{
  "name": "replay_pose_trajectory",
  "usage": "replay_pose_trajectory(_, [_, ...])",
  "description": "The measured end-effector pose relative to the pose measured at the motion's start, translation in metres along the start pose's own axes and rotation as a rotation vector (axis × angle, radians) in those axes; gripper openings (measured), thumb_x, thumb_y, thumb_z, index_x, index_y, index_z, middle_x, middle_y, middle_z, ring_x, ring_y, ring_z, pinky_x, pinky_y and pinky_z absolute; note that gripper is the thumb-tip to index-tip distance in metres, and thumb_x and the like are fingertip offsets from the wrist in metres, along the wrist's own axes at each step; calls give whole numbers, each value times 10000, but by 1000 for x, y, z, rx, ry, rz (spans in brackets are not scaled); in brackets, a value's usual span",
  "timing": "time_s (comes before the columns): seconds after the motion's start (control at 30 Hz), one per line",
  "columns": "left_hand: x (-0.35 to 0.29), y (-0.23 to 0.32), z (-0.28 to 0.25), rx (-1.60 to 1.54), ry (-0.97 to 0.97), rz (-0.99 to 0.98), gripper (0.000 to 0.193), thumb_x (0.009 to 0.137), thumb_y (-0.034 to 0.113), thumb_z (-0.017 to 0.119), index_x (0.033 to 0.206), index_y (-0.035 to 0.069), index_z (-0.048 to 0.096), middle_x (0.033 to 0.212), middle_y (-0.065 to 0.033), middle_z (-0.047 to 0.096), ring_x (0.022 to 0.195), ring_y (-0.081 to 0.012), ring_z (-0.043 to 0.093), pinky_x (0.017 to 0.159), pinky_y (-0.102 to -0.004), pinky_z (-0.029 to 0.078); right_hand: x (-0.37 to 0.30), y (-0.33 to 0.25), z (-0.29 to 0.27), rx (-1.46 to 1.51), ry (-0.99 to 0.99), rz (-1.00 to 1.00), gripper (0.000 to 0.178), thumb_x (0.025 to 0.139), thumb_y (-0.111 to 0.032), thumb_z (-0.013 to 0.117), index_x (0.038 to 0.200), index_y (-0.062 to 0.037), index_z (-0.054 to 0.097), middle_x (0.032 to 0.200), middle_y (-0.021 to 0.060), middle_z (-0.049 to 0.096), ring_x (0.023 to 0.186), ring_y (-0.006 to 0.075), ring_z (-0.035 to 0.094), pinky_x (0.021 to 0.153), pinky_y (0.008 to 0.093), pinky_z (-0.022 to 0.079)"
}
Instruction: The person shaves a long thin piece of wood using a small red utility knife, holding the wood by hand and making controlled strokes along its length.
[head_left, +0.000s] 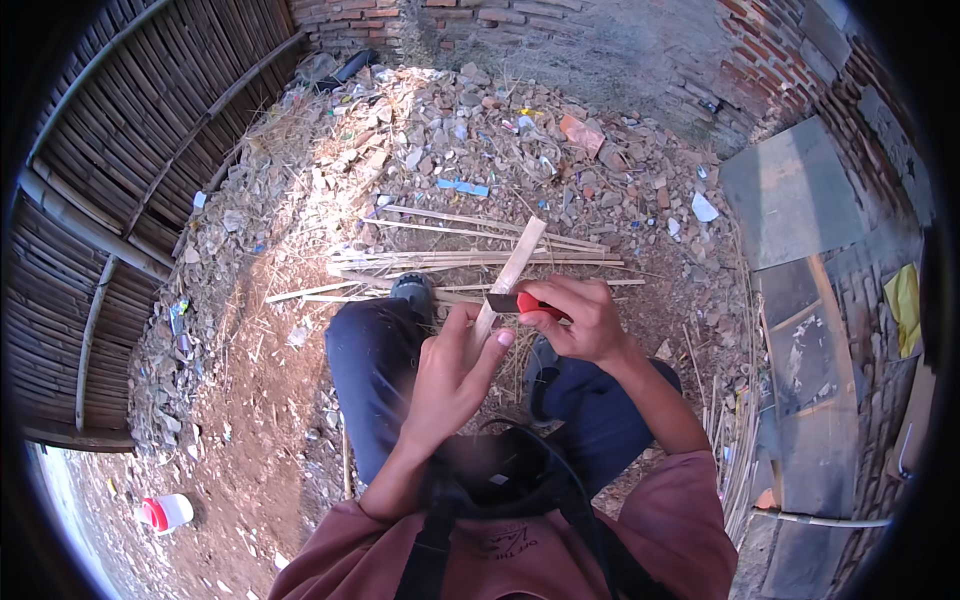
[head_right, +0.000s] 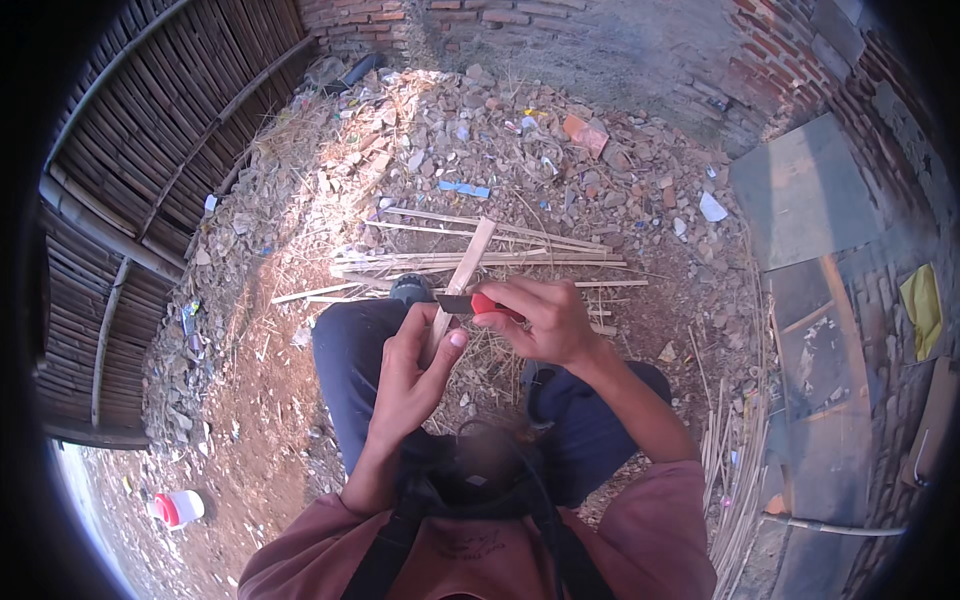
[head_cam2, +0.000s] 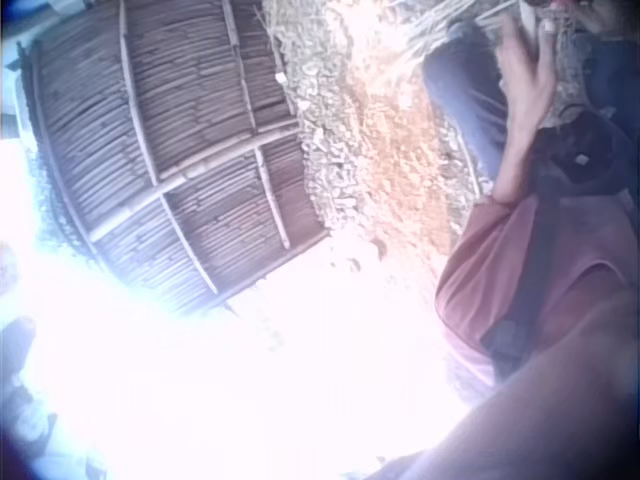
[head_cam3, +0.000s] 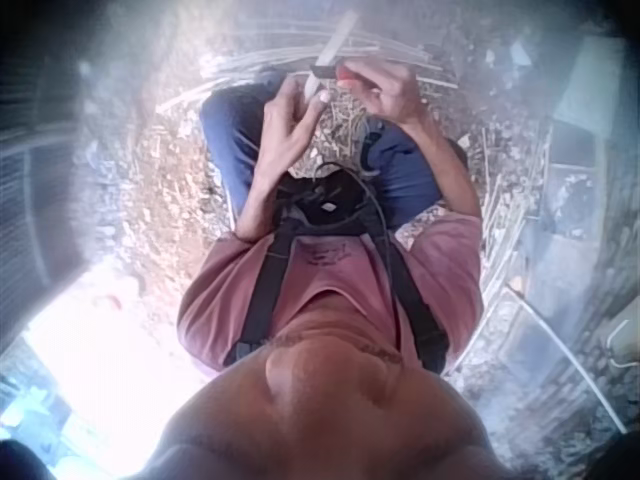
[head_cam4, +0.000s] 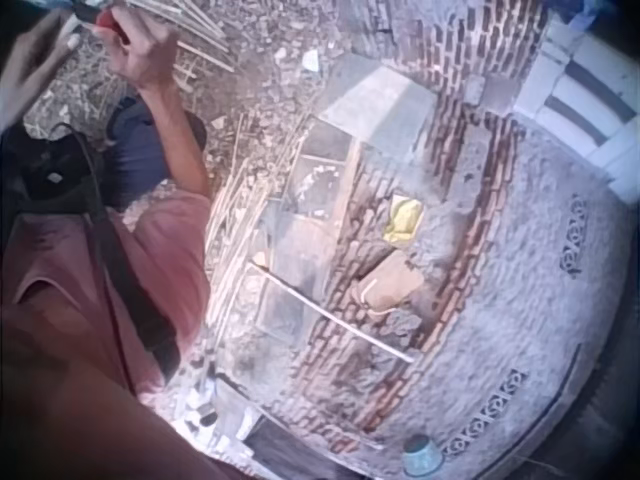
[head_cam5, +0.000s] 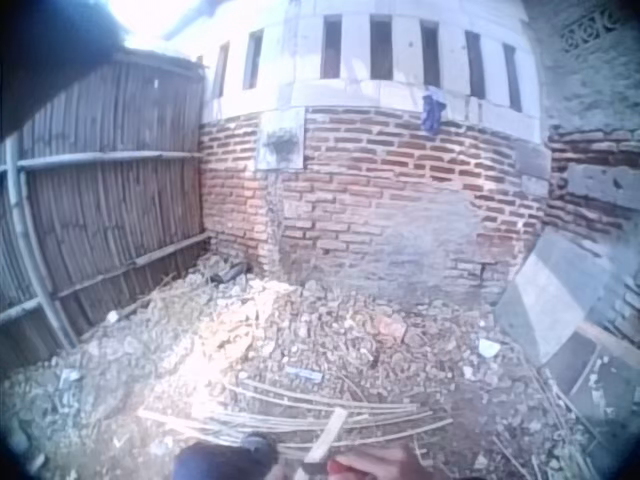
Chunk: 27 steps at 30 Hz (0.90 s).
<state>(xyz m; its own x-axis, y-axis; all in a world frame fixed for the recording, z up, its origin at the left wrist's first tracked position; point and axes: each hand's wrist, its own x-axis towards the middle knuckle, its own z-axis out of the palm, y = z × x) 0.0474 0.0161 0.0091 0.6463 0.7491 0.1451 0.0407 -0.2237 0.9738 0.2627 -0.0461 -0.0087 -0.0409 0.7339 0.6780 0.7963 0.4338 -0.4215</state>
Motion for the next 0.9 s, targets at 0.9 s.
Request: replay_pose_trajectory(0.9, [1, -19, 16, 302, 113, -51, 378, 1037, 231, 734, 807, -6, 551, 555, -21, 446, 543, -65, 372, 498, -308, 322, 20, 32, -41, -239, 333, 529, 272, 1026, -228, 729, 1170, 2, 750, 890, 110, 795, 642, 116, 696, 548, 287, 507])
